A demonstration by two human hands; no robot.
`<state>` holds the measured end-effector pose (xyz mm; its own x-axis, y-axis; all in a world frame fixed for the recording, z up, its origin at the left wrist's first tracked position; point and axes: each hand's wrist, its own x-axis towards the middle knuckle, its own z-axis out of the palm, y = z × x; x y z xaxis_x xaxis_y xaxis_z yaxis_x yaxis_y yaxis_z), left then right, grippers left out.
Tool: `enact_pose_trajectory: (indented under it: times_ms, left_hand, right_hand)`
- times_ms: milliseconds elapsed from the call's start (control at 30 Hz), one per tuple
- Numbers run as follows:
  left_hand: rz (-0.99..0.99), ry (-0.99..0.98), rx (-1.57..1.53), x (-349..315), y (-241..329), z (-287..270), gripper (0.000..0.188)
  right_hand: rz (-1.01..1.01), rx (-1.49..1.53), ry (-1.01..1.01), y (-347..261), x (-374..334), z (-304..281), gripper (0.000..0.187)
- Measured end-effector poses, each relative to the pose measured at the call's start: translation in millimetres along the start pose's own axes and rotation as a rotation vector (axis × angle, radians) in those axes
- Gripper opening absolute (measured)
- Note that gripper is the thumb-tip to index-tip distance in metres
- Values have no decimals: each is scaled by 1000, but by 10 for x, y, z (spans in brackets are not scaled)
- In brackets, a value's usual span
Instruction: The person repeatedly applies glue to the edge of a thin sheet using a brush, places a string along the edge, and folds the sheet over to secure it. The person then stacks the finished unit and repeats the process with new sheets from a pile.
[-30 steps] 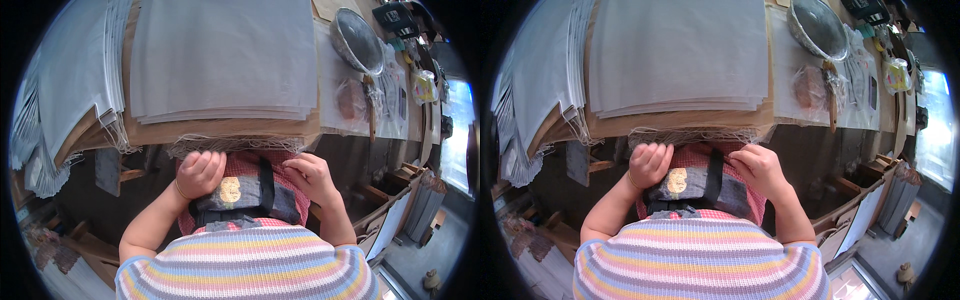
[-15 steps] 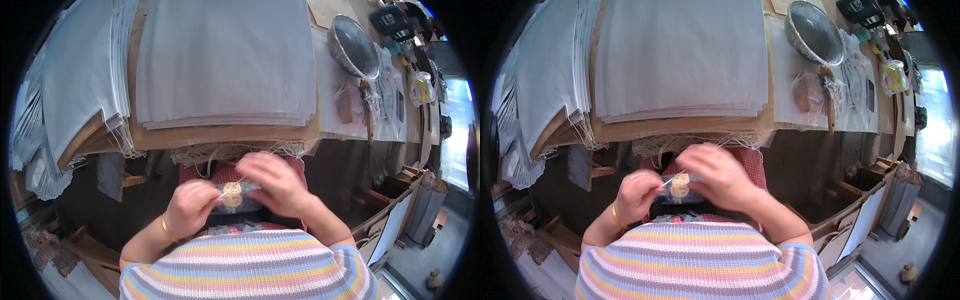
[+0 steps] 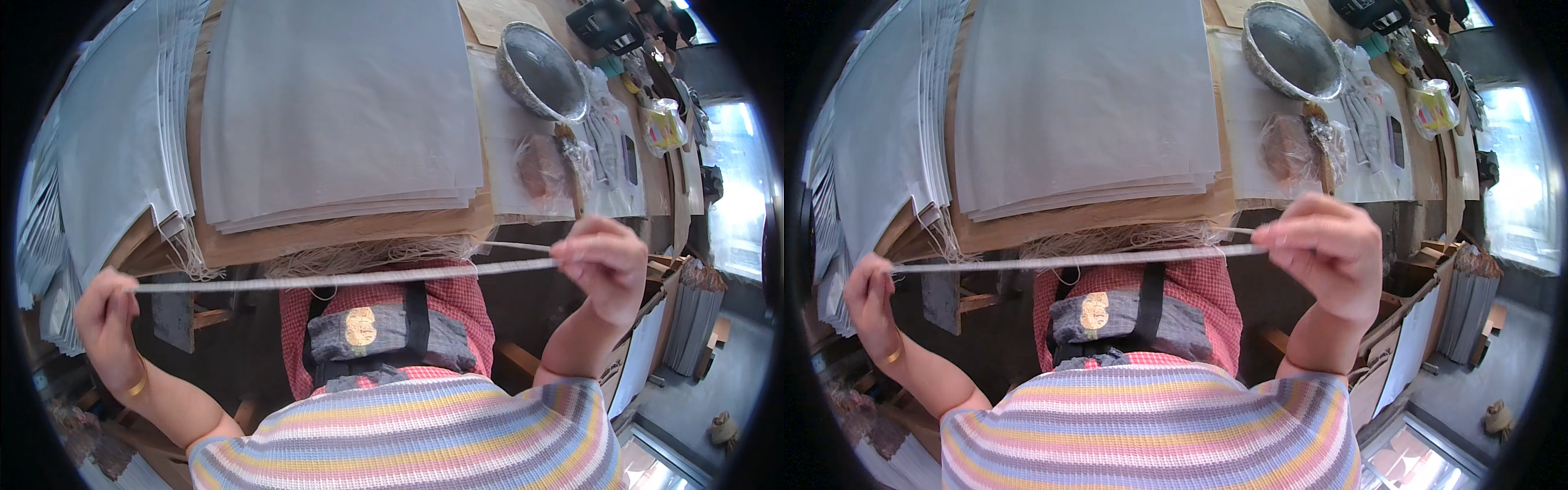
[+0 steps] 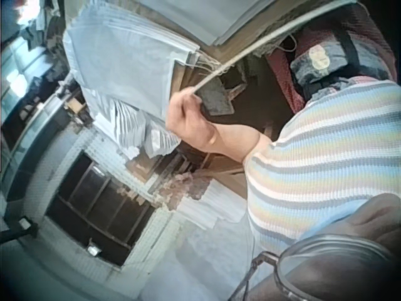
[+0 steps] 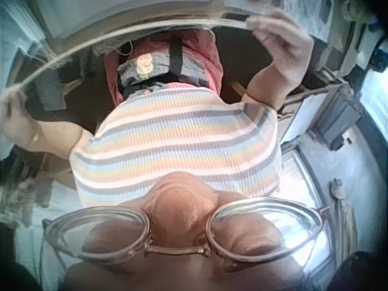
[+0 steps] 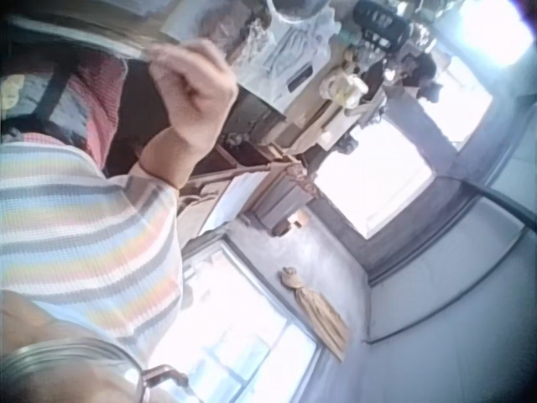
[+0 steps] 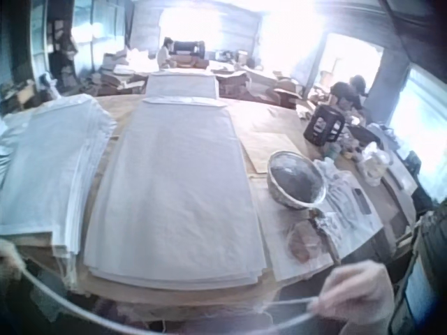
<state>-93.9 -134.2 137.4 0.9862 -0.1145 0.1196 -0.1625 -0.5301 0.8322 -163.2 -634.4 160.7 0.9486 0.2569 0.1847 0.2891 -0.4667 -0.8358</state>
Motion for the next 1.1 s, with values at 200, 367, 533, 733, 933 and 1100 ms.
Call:
enact_pose_trajectory:
  times_ms: [200, 367, 533, 733, 933, 1100]
  left_hand:
    - [-180, 13, 11, 595, -756, 338, 11]
    - [-93, 56, 89, 611, -891, 21, 11]
    - [-195, 33, 185, 799, -1332, -76, 13]
    - [-297, 124, 589, 899, -1314, 382, 10]
    - [614, 242, 857, 436, -706, 1272, 23]
    - [506, -36, 567, 412, -751, 1532, 31]
  right_hand:
    - [291, -96, 80, 585, 408, 109, 9]
    - [211, 100, 154, 512, 354, 0, 7]
    - [431, -18, 92, 847, 559, 157, 6]
    - [530, -121, 157, 1682, 560, 719, 15]
    - [567, 259, 179, 1645, 461, 705, 13]
    - [529, 532, 92, 1579, 452, 734, 22]
